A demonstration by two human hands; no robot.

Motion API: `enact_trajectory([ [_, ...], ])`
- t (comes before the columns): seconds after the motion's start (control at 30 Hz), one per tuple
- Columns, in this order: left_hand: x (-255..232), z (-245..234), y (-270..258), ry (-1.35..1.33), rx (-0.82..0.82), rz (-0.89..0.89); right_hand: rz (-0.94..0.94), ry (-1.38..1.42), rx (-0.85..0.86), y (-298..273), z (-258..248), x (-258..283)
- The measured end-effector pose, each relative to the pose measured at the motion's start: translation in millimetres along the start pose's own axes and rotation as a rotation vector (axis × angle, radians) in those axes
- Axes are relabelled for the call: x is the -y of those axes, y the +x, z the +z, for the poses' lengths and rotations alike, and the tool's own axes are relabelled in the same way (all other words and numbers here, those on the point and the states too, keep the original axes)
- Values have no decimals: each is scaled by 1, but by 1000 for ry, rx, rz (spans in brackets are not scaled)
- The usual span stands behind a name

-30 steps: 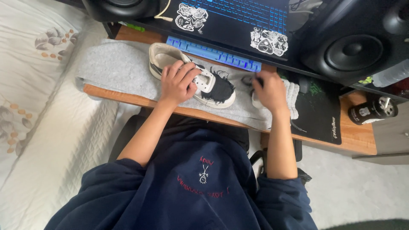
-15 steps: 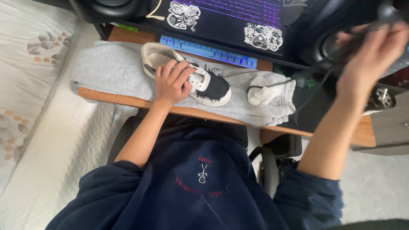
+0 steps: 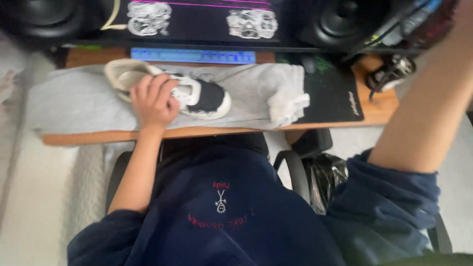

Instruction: Cleaning a sneaker by scrubbing the midsole with a tool and wiping it with a cloth.

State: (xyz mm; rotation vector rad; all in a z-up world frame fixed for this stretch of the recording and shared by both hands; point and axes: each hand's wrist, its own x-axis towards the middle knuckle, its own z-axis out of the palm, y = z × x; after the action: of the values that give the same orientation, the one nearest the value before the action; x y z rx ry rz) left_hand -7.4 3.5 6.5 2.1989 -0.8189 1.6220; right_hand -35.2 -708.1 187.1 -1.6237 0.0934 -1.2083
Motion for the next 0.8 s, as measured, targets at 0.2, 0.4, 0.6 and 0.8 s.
enact_trajectory([
  [0.2, 5, 7, -6, 17, -25, 16, -117, -77, 35, -49, 15, 15],
  [0.4, 3, 9, -8, 41, -62, 24, -224, -120, 130, -93, 56, -10],
  [0.6, 2, 7, -11, -31, -148, -22, -318, -142, 204, -167, 82, -18],
  [0.8, 8, 1, -20, -127, -98, -66, -308, -541, 622, -235, 104, 9],
])
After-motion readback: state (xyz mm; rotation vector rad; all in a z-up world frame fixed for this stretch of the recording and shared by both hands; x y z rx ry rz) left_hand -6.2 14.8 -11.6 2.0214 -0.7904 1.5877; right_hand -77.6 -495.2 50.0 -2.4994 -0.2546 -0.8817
